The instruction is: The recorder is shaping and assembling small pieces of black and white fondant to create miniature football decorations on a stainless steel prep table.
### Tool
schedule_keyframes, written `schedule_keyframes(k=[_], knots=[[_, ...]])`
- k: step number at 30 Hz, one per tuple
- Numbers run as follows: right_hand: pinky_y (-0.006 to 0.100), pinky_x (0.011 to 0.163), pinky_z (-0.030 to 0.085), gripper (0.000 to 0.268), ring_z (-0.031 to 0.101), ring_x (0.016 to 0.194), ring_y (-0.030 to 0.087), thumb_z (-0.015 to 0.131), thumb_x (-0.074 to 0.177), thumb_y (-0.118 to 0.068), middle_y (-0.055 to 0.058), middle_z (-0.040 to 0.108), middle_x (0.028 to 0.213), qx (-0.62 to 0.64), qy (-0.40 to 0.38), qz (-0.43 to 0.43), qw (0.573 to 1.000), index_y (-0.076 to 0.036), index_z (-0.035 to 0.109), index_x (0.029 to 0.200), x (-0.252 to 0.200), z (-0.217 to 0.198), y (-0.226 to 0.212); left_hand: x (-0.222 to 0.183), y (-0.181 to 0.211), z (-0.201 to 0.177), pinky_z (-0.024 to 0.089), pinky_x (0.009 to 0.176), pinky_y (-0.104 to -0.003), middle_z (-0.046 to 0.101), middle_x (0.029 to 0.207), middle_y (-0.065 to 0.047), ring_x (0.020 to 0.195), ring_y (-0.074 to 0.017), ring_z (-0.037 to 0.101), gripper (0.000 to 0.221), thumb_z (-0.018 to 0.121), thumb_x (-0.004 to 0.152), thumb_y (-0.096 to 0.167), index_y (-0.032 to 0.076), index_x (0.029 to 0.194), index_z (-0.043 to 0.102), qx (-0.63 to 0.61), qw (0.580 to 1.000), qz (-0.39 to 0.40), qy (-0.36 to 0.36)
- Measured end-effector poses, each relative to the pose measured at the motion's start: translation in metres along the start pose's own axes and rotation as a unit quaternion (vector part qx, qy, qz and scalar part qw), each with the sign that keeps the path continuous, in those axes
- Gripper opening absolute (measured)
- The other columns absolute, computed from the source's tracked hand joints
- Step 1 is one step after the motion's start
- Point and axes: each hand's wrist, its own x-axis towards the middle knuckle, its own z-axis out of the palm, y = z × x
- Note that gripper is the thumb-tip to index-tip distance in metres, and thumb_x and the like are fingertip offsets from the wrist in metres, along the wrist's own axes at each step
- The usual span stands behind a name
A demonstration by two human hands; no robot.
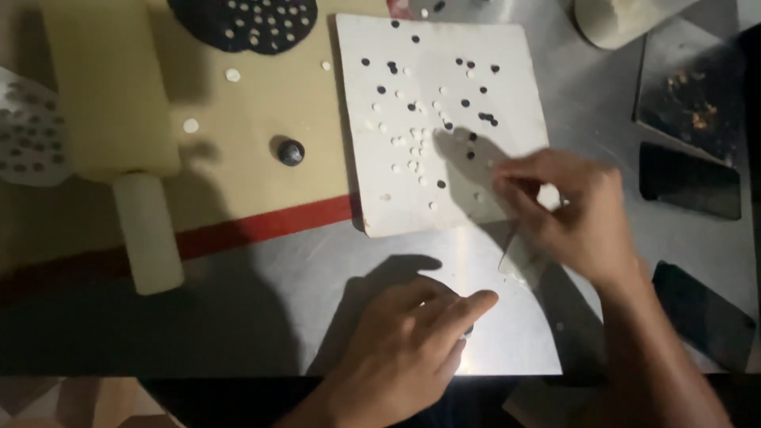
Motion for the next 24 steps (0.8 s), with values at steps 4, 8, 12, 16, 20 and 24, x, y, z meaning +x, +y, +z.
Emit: schedule_keyframes(k=[4,8,12,16,20,24], knots=[[0.028,0.057,0.060,0.016,0.075,0.075,0.016,0.072,0.094,-0.001,0.011,0.078,0.098,-0.071,-0.047,-0.090,0.992,-0.004,0.078,0.108,0.043,0.008,0.016,0.001,-0.005,0.003,0.054,0.095,-0.051,0.076,0.103,-0.020,0.099,-0.0345,0.073,0.047,0.062,0.093,-0.001,-0.001,0.140,0.059,0.000,0.999,0.006,-0.054],[0.032,0.060,0.056,0.013,0.072,0.068,0.020,0.078,0.093,-0.008,0.012,0.075,0.087,-0.113,-0.073,-0.116,0.984,-0.005,0.080,0.106,0.065,0.015,0.009,-0.002,-0.006,0.004,0.054,0.097,-0.050,0.076,0.107,-0.023,0.106,-0.0382,0.072,0.048,0.059,0.092,-0.002,-0.003,0.139,0.058,-0.017,0.999,0.021,-0.026],[0.033,0.064,0.059,0.014,0.073,0.072,0.021,0.081,0.090,-0.010,0.012,0.076,0.090,-0.160,-0.083,-0.159,0.971,-0.005,0.079,0.102,0.074,0.019,0.014,-0.004,-0.009,0.007,0.053,0.098,-0.051,0.076,0.109,-0.021,0.109,-0.0375,0.071,0.046,0.061,0.095,0.000,0.000,0.141,0.058,-0.012,1.000,0.007,-0.027],[0.032,0.065,0.060,0.008,0.074,0.076,0.022,0.079,0.096,-0.009,0.012,0.076,0.098,-0.160,-0.103,-0.157,0.969,-0.004,0.078,0.102,0.075,0.024,0.030,0.000,-0.002,0.004,0.057,0.093,-0.045,0.076,0.110,-0.016,0.106,-0.0337,0.071,0.044,0.068,0.095,0.006,0.006,0.138,0.059,0.006,1.000,-0.023,-0.020],[0.037,0.070,0.058,0.014,0.073,0.076,0.028,0.081,0.090,-0.007,0.015,0.075,0.092,-0.156,-0.069,-0.183,0.968,-0.001,0.078,0.102,0.072,0.017,0.019,0.005,0.001,0.004,0.056,0.087,-0.045,0.074,0.114,-0.017,0.101,-0.0330,0.071,0.051,0.073,0.090,0.008,0.004,0.138,0.058,0.002,0.998,-0.039,-0.047],[0.040,0.072,0.057,0.013,0.072,0.074,0.031,0.081,0.087,-0.009,0.016,0.076,0.092,-0.154,-0.072,-0.180,0.969,-0.003,0.079,0.098,0.070,0.017,0.016,0.006,0.002,0.003,0.054,0.092,-0.047,0.074,0.112,-0.014,0.102,-0.0325,0.071,0.054,0.075,0.088,0.012,0.007,0.139,0.057,0.022,0.998,-0.040,-0.039]])
